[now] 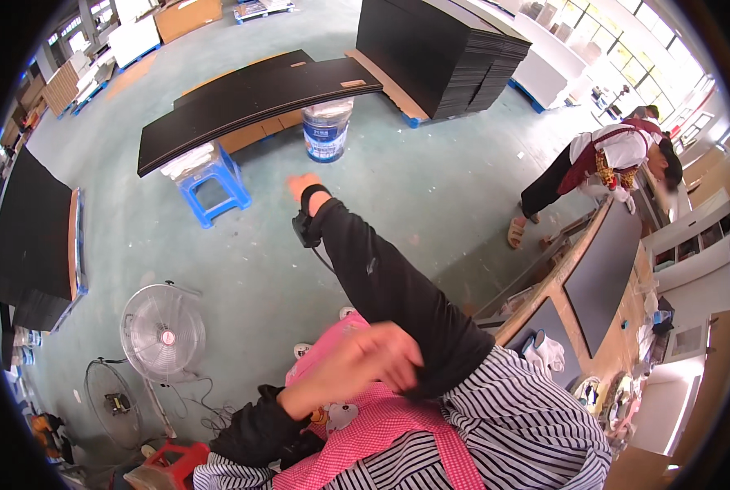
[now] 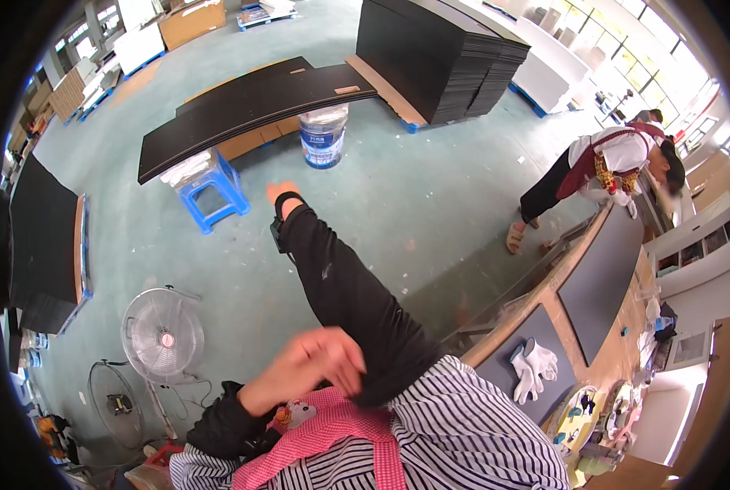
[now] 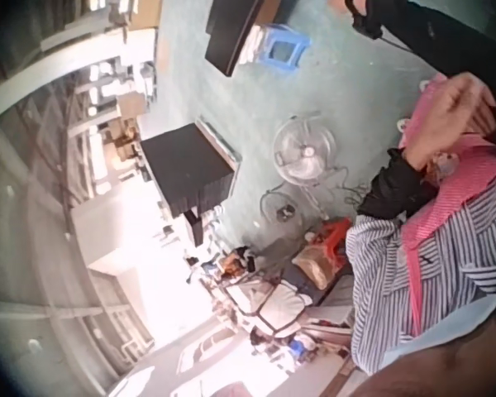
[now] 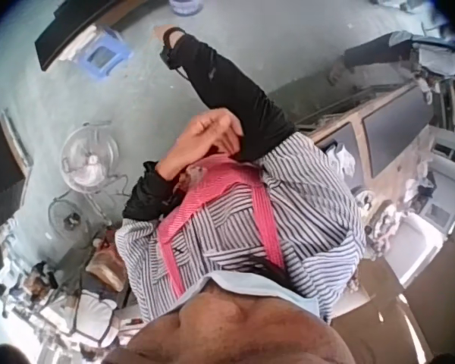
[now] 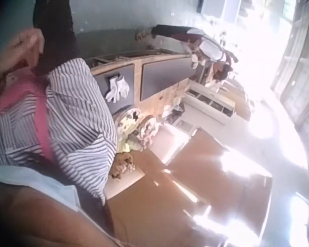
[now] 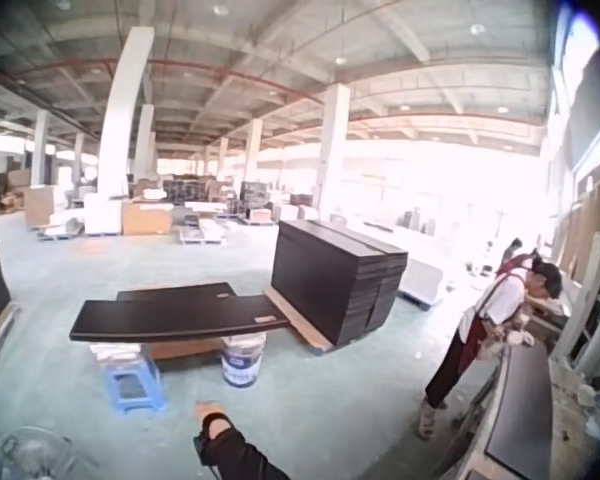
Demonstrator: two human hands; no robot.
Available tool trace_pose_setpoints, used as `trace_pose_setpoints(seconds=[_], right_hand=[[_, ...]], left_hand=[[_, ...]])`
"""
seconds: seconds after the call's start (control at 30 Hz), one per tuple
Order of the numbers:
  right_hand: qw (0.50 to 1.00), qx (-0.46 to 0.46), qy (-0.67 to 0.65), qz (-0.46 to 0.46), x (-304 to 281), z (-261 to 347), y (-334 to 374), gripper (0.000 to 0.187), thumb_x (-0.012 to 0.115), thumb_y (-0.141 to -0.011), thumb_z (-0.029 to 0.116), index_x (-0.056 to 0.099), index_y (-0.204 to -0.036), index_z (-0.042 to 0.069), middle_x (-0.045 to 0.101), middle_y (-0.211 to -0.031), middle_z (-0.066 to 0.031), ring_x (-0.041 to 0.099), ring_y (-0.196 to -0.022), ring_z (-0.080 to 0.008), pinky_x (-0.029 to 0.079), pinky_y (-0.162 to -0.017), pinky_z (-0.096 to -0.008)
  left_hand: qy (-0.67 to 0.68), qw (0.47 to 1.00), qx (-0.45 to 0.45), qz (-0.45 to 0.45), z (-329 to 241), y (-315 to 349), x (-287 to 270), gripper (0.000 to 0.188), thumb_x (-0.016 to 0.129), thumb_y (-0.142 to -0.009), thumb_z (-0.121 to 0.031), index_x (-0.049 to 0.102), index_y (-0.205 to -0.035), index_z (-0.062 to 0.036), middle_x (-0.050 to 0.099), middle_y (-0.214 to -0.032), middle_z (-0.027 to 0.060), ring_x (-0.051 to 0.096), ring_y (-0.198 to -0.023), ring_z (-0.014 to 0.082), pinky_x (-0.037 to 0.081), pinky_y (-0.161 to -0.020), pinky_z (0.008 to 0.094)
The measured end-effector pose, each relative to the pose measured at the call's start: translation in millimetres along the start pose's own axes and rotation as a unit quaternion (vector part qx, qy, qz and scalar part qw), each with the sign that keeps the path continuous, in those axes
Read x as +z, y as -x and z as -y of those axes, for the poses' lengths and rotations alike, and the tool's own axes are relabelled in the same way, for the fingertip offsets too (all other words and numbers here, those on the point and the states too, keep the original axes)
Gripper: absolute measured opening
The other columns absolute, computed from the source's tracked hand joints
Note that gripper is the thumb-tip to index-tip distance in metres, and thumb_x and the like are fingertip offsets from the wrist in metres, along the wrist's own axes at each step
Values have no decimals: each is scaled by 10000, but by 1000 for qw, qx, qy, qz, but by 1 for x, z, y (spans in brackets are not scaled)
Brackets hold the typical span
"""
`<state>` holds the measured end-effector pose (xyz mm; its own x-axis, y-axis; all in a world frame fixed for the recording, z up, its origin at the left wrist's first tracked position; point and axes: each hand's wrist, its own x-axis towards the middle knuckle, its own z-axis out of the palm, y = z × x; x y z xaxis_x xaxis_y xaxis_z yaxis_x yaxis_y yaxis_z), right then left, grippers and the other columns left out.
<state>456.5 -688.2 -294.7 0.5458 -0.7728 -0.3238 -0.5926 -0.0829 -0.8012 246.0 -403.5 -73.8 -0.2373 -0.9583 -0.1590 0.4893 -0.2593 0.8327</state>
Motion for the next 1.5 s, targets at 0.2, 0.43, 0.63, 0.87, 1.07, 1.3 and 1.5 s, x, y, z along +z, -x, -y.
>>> trace_pose_setpoints(seconds=[0.2,0.43,0.63,0.87,1.07,1.3,1.5], right_hand=[[947,43,-276,158,12,73,71,294,468,-905,312,556,-995,46,631,-957,-79,643,-865,-235,462,-763,-434],[980,26,-189,53,-19,39,6,334,501,-878,317,563,-1027,25,632,-989,-109,645,-880,-237,461,-757,-436],[956,58,-236,162,10,69,88,359,489,-904,357,580,-1048,41,642,-1017,-121,641,-931,-236,463,-763,-429],[941,29,-222,255,24,68,105,333,464,-939,331,584,-1078,52,635,-1085,-112,637,-962,-247,453,-817,-406],[938,-11,-246,243,54,58,125,303,506,-877,298,638,-934,31,674,-932,-150,671,-827,-285,483,-698,-425],[967,-166,57,184,58,25,124,261,587,-803,249,639,-989,73,668,-886,-167,638,-811,-348,508,-718,-401],[889,-371,168,210,52,14,132,238,626,-759,302,686,-819,79,668,-853,-162,658,-843,-301,505,-689,-383]], left_hand=[[-18,950,139,-280,58,-4,-44,163,617,-903,-166,543,-930,-24,539,-697,18,566,-698,60,500,-542,262],[-362,903,229,27,9,4,0,164,610,-872,-107,555,-765,5,532,-687,71,552,-640,178,433,-579,312],[-279,933,205,-103,23,-3,-50,145,606,-849,-111,556,-772,1,553,-682,74,554,-628,195,434,-569,313],[-369,732,270,-505,26,-27,-125,99,601,-886,-86,583,-808,-28,584,-734,12,529,-607,68,418,-522,219],[-223,789,225,-527,44,-2,-158,100,626,-867,-129,585,-852,-40,574,-707,26,535,-585,109,422,-504,276],[-570,501,252,-601,8,-9,-139,103,649,-828,-133,631,-902,-64,550,-756,50,465,-515,158,380,-491,309],[-539,672,163,-480,-3,-11,-164,199,689,-791,-217,673,-952,-101,570,-836,93,592,-693,260,462,-599,337]])
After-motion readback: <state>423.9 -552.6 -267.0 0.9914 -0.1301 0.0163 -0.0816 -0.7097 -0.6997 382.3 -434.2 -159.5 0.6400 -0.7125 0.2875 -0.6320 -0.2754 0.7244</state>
